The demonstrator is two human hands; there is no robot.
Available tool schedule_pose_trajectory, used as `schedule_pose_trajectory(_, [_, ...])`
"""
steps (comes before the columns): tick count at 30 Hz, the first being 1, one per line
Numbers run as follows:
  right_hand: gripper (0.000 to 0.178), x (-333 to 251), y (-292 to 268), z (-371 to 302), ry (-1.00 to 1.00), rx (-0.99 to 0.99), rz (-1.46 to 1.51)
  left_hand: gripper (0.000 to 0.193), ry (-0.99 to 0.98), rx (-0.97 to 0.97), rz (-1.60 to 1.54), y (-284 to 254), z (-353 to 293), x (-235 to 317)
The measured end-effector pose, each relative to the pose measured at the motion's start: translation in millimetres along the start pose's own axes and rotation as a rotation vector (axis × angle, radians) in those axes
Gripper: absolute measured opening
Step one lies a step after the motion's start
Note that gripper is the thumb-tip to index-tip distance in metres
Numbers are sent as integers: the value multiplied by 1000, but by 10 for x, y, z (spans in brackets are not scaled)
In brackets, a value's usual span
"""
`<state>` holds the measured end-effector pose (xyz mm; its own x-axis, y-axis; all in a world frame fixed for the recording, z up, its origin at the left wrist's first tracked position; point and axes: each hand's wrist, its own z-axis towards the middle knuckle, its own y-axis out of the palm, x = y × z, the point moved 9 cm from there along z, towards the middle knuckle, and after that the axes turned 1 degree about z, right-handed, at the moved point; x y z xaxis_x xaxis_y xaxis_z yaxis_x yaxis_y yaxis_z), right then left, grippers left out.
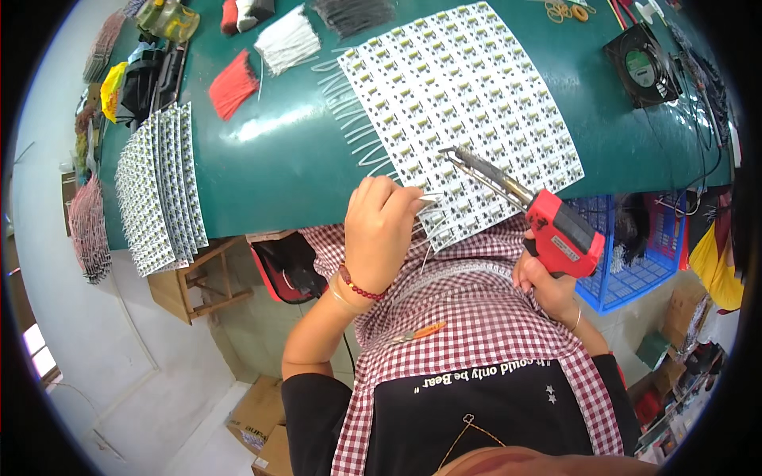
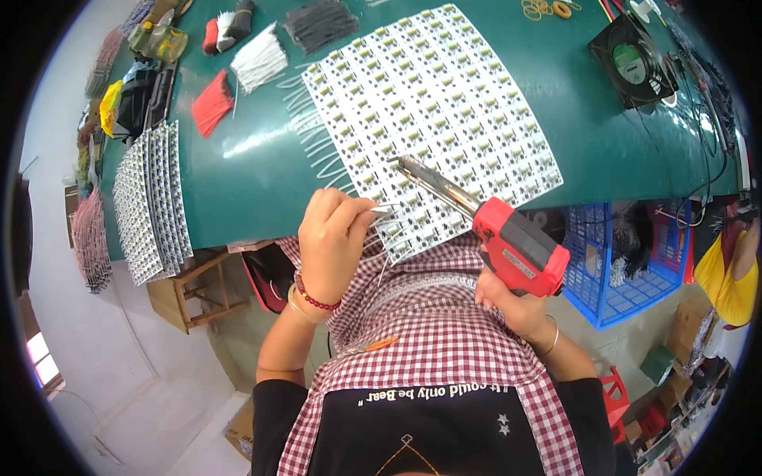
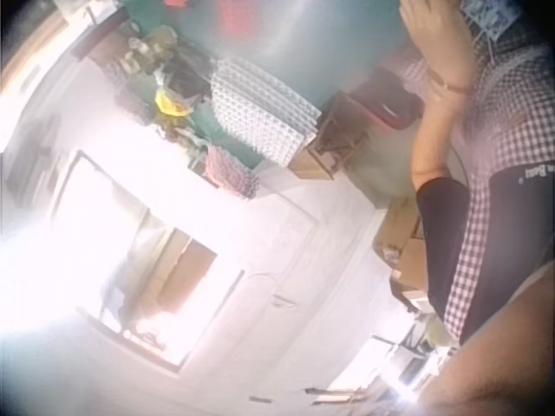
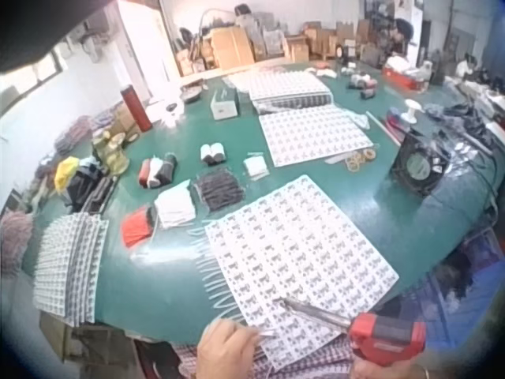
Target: The person uses a soldering iron to attach white wires to a grid of LED modules on a green workbench. They repeatedly apply the soldering iron to individual connection points while holding the wires in place with their left hand. Bundles of colored wires and stacks of LED sheets are visible on the table.
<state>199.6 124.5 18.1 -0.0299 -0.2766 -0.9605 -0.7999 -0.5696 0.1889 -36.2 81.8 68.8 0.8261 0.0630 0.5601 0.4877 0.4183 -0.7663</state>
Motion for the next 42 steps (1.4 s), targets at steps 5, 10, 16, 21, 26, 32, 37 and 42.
schedule_pose_trajectory(5, [36, -36, 65, 78, 28, 22, 43, 13, -13, 110, -57, -265, 65, 63])
schedule_pose_trajectory(10, [22, -276, 339, 221, -20, -77, -117, 12, -95, -78, -399, -83, -19, 271])
schedule_pose_trajectory(16, [27, -186, 382, 270, -33, -67, -301, 13, -175, -169, -592, 78, -153, 527])
schedule_pose_trajectory(21, [28, -203, 440, 293, -113, -57, -279, 13, -252, -233, -599, 112, -270, 425])
schedule_pose_trajectory(26, [33, -396, 562, 250, -222, -77, -423, 13, -404, -285, -757, 162, -387, 334])
schedule_pose_trajectory(32, [48, -324, 570, 280, -277, -49, -299, 10, -301, -222, -490, 81, -361, 366])
schedule_pose_trajectory(37, [55, -558, 667, 338, -248, -157, -243, 7, -298, -192, -448, 38, -312, 412])
schedule_pose_trajectory(42, [57, -591, 566, 329, -339, -59, -288, 4, -361, -219, -561, 117, -298, 373])
